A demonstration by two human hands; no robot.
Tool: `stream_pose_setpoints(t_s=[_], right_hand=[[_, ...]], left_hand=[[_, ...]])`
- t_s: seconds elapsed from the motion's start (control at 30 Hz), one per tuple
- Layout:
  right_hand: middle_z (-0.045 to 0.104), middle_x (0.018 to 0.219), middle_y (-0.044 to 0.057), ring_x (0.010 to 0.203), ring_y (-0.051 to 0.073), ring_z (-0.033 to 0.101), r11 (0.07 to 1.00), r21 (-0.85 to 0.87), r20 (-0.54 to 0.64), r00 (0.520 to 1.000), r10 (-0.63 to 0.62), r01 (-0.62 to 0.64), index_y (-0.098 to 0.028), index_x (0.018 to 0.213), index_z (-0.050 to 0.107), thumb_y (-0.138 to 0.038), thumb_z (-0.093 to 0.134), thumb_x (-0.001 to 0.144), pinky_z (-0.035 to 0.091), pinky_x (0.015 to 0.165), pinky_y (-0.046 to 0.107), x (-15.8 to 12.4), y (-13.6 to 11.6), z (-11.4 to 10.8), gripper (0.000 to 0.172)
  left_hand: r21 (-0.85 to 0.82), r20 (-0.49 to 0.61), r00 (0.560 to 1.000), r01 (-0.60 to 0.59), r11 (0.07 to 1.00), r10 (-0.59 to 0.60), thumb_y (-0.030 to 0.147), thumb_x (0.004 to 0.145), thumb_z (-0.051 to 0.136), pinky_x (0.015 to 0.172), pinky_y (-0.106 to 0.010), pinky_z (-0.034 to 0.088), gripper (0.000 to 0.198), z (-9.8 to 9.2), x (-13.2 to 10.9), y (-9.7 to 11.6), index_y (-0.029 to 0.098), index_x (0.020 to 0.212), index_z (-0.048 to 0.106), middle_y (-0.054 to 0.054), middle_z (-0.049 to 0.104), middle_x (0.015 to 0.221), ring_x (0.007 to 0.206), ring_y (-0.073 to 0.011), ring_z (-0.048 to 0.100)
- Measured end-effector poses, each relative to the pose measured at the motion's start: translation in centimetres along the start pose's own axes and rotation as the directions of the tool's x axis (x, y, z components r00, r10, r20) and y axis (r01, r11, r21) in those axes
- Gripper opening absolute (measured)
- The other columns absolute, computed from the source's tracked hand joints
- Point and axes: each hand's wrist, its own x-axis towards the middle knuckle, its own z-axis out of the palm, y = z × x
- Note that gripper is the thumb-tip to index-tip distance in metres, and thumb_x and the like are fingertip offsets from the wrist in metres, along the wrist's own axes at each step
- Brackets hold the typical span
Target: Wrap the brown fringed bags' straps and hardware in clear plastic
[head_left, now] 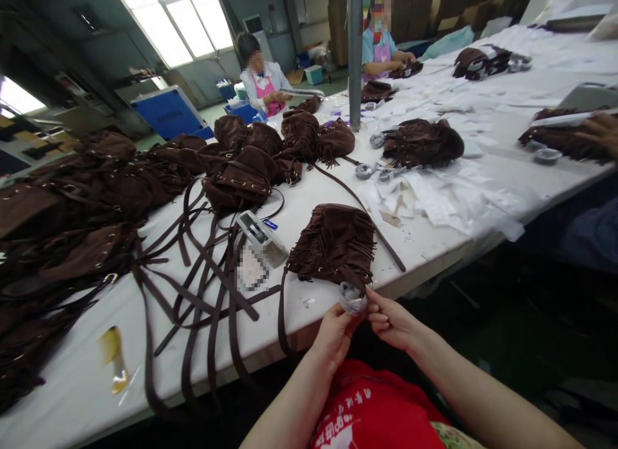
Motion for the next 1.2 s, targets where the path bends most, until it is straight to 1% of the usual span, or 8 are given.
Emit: stream_pose_setpoints(t_s=[0.13, 0.3, 0.37, 0.47, 0.6, 0.7, 0.9, 1.2], right_hand=[[0.04, 0.048, -0.011, 0.03, -0.002, 0.023, 0.99, -0.095, 0.105, 0.988, 0.116, -0.106, -0.015, 0.072, 0.051, -0.025, 0.065, 0.083, 0.016, 0.029, 0.007, 0.1, -0.3, -0.7, 0.021], [0.038, 0.047, -0.011, 0.032, -0.002, 0.022, 0.959, -0.281, 0.167, 0.986, 0.029, 0.019, -0.013, 0.071, 0.055, -0.031, 0.072, 0.077, 0.013, 0.03, 0.011, 0.1, -0.2, -0.9, 0.026], [0.039, 0.047, -0.01, 0.032, -0.002, 0.022, 0.929, -0.358, 0.175, 0.984, -0.031, 0.093, -0.013, 0.074, 0.057, -0.034, 0.074, 0.074, 0.011, 0.031, 0.012, 0.1, 0.0, -1.0, 0.027], [0.041, 0.047, -0.01, 0.033, -0.001, 0.023, 0.884, -0.443, 0.172, 0.982, -0.081, 0.151, -0.013, 0.075, 0.057, -0.039, 0.076, 0.071, 0.01, 0.032, 0.014, 0.2, 0.4, -1.2, 0.033], [0.042, 0.046, -0.009, 0.033, -0.001, 0.025, 0.858, -0.48, 0.166, 0.979, -0.119, 0.186, -0.016, 0.067, 0.049, -0.044, 0.076, 0.069, 0.01, 0.032, 0.015, 0.4, 0.8, -1.3, 0.039], [0.043, 0.047, -0.009, 0.032, 0.0, 0.027, 0.846, -0.485, 0.171, 0.972, -0.159, 0.224, -0.016, 0.067, 0.047, -0.044, 0.074, 0.072, 0.012, 0.032, 0.015, 0.3, 0.9, -1.4, 0.039], [0.053, 0.055, -0.006, 0.036, 0.003, 0.041, 0.828, -0.461, 0.266, 0.94, -0.214, 0.319, -0.016, 0.082, 0.053, -0.045, 0.07, 0.076, 0.025, 0.034, 0.016, 0.0, 0.7, -1.7, 0.034], [0.057, 0.052, -0.005, 0.032, 0.006, 0.044, 0.618, -0.719, 0.222, 0.948, -0.229, 0.318, -0.016, 0.086, 0.052, -0.063, 0.058, 0.075, 0.027, 0.032, 0.016, 0.2, 0.1, -1.3, 0.048]], left_hand=[[0.098, -0.037, 0.999, 0.023, 0.995, -0.02, 0.026, 0.058, 0.084, 0.078, -0.028, 0.049, 0.038, -0.6, -0.1, -0.4, 0.01, 0.089, 0.071, -0.01, 0.071, 0.09, 0.08, -0.017, 0.064], [0.406, -0.135, 0.989, 0.0, 0.914, 0.059, 0.034, 0.069, 0.073, 0.07, -0.028, 0.049, 0.036, -1.0, -1.6, 0.8, 0.01, 0.096, 0.068, -0.012, 0.07, 0.093, 0.079, -0.0189, 0.064], [0.669, -0.158, 0.923, -0.161, 0.726, 0.35, 0.033, 0.078, 0.061, 0.076, -0.032, 0.05, 0.029, -0.9, -2.7, 1.5, 0.012, 0.098, 0.066, -0.012, 0.068, 0.097, 0.085, -0.0206, 0.063], [0.902, 0.15, 0.795, -0.353, 0.248, 0.587, 0.027, 0.086, 0.051, 0.094, -0.037, 0.045, 0.027, -0.2, -3.9, 2.1, 0.016, 0.109, 0.061, -0.012, 0.063, 0.113, 0.105, -0.0224, 0.058], [0.969, 0.241, 0.908, -0.243, -0.038, 0.342, 0.024, 0.089, 0.048, 0.09, -0.036, 0.048, 0.03, 1.3, -3.4, 1.7, 0.015, 0.116, 0.057, -0.013, 0.064, 0.111, 0.101, -0.0245, 0.062], [0.989, 0.148, 0.947, -0.135, -0.067, 0.286, 0.023, 0.091, 0.044, 0.083, -0.035, 0.049, 0.028, 1.9, -2.5, 1.5, 0.014, 0.113, 0.059, -0.014, 0.067, 0.104, 0.092, -0.0247, 0.064], [0.974, 0.212, 0.923, -0.228, 0.011, 0.32, 0.029, 0.092, 0.04, 0.074, -0.027, 0.045, 0.024, 1.5, -2.5, 2.1, 0.019, 0.091, 0.062, -0.007, 0.069, 0.091, 0.082, -0.0193, 0.063], [0.979, 0.166, 0.937, -0.195, 0.064, 0.307, 0.04, 0.09, 0.042, 0.07, -0.027, 0.04, 0.03, 0.5, -1.1, 2.9, 0.02, 0.087, 0.064, -0.006, 0.07, 0.088, 0.082, -0.0203, 0.063]])
